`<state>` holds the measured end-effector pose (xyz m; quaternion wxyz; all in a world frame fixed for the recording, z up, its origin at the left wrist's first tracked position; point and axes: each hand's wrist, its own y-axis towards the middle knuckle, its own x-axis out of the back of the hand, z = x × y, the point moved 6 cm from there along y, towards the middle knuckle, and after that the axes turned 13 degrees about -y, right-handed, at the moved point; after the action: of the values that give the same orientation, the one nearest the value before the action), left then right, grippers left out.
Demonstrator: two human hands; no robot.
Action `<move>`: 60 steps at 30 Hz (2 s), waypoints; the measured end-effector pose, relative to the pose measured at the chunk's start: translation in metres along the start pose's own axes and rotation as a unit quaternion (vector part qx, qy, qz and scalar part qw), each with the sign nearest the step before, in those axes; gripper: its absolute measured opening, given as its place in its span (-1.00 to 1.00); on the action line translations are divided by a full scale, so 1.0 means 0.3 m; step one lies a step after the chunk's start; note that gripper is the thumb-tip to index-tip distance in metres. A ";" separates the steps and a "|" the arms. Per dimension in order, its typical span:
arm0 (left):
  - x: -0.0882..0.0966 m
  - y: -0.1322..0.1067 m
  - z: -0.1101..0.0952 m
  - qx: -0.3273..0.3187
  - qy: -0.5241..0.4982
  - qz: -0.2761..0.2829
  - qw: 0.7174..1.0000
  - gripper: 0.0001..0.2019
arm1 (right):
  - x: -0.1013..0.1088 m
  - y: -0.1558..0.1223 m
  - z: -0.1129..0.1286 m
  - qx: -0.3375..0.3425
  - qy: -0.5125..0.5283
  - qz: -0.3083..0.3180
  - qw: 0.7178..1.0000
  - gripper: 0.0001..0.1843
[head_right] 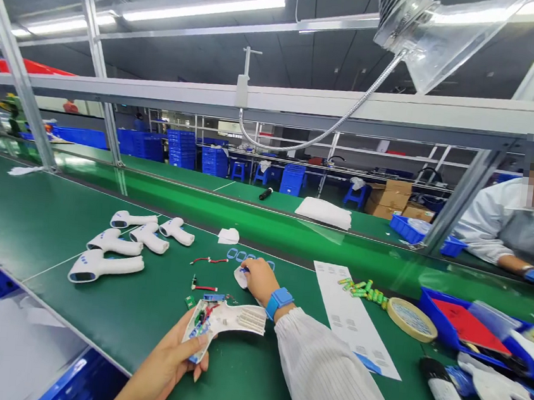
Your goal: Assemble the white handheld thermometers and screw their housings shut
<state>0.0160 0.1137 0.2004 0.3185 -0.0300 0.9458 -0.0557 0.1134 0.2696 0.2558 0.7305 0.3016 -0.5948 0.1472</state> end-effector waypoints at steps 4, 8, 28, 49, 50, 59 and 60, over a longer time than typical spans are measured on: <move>-0.001 0.013 0.002 0.005 -0.005 -0.004 1.000 -0.15 | -0.026 0.011 0.000 0.015 0.005 0.014 1.000 -0.88; 0.002 0.020 0.004 0.012 -0.007 -0.007 1.000 -0.06 | 0.013 -0.007 -0.006 0.017 0.032 -0.002 0.999 -0.73; -0.052 -0.060 -0.077 0.091 0.094 0.138 0.982 -0.30 | 0.184 -0.338 0.269 0.198 -0.015 -0.012 0.980 -0.70; -0.129 -0.012 -0.105 -0.069 0.199 0.151 0.966 -0.60 | 0.230 -0.347 0.179 -0.002 0.341 -0.032 0.940 -0.79; -0.143 -0.014 -0.105 -0.070 0.206 0.165 0.962 -0.60 | 0.218 -0.341 0.187 -0.004 0.371 -0.020 0.928 -0.80; -0.156 -0.016 -0.100 -0.065 0.376 0.220 0.898 -0.37 | 0.177 -0.329 0.197 -0.049 0.585 0.008 0.809 -0.90; -0.159 -0.015 -0.100 -0.064 0.396 0.216 0.890 -0.37 | 0.175 -0.331 0.196 -0.054 0.591 0.010 0.805 -0.90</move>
<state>0.0359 0.1160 0.2532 -0.0806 0.1789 0.9782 0.0682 0.1377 0.1489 0.2861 0.9542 0.1107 -0.0574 0.2718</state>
